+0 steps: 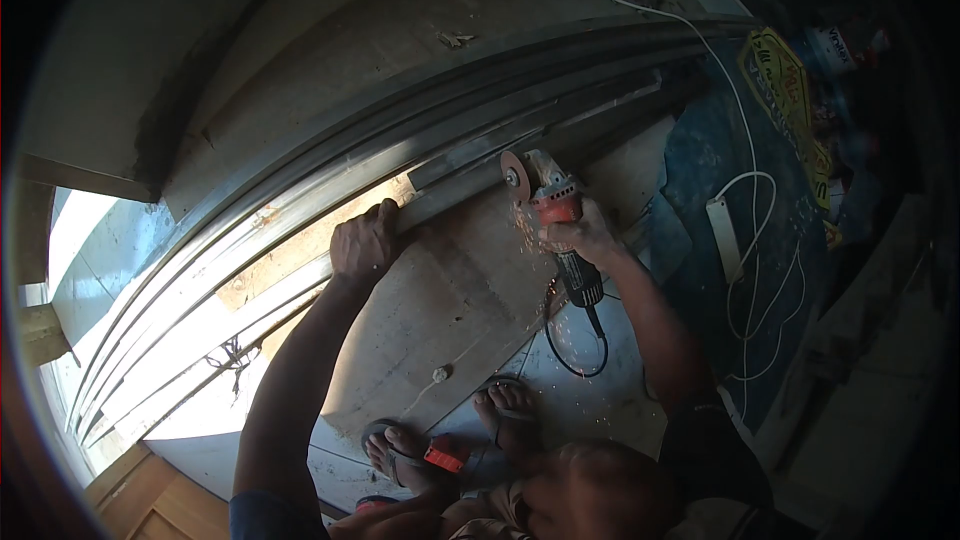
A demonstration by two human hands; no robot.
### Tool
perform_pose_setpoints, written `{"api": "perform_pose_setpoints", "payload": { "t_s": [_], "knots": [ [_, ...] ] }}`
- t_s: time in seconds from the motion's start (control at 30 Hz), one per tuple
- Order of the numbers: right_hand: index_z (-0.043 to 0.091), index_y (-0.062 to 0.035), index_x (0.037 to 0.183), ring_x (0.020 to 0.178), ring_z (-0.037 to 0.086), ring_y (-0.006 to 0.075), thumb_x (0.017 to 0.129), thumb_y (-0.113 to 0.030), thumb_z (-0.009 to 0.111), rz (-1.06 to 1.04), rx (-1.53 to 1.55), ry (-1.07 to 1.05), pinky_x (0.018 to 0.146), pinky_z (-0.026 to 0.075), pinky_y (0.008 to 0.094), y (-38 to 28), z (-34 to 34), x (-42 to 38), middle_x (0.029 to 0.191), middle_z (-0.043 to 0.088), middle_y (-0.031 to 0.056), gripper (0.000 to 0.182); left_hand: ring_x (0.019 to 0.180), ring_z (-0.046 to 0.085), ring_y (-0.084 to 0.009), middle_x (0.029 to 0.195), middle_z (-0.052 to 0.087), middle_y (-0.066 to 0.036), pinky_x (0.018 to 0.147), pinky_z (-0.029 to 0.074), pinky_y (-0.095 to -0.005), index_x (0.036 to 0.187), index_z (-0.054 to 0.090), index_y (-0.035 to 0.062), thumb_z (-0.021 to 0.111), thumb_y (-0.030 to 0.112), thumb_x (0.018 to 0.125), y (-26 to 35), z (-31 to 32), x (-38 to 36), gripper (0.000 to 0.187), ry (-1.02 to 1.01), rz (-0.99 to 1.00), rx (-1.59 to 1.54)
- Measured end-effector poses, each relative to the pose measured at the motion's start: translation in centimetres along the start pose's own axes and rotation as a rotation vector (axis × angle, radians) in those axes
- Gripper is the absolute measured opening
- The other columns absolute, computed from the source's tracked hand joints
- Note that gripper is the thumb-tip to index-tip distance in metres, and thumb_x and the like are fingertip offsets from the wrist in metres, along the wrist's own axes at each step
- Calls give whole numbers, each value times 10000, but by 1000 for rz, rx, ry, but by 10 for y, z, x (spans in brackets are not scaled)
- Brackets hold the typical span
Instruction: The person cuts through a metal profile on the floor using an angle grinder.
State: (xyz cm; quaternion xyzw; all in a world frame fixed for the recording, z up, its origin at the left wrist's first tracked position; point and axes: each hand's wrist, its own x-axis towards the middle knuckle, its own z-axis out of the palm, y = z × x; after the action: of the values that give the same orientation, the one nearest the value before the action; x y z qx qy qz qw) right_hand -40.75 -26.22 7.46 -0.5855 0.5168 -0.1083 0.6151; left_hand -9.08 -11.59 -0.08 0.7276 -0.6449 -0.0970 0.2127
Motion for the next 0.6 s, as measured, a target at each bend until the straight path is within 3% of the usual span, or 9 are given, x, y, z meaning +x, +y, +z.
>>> {"api": "perform_pose_setpoints", "payload": {
  "t_s": [0.23,0.6],
  "knots": [
    [623,-25,1149,783,625,128,731,-117,789,0,81,-21,652,527,294,-11,3,-2,942,620,43,459,713,712,-398,893,726,-189,595,548,-493,1091,585,61,613,607,948,2,0,-4,565,67,6,5],
    [618,-19,1193,836,657,161,723,-192,828,-20,-76,86,731,570,330,13,-1,12,985,649,63,544,745,718,-392,872,718,-180,609,555,-497,1029,566,72,648,595,931,6,-9,3,539,-120,-79,-44]
  ]
}}
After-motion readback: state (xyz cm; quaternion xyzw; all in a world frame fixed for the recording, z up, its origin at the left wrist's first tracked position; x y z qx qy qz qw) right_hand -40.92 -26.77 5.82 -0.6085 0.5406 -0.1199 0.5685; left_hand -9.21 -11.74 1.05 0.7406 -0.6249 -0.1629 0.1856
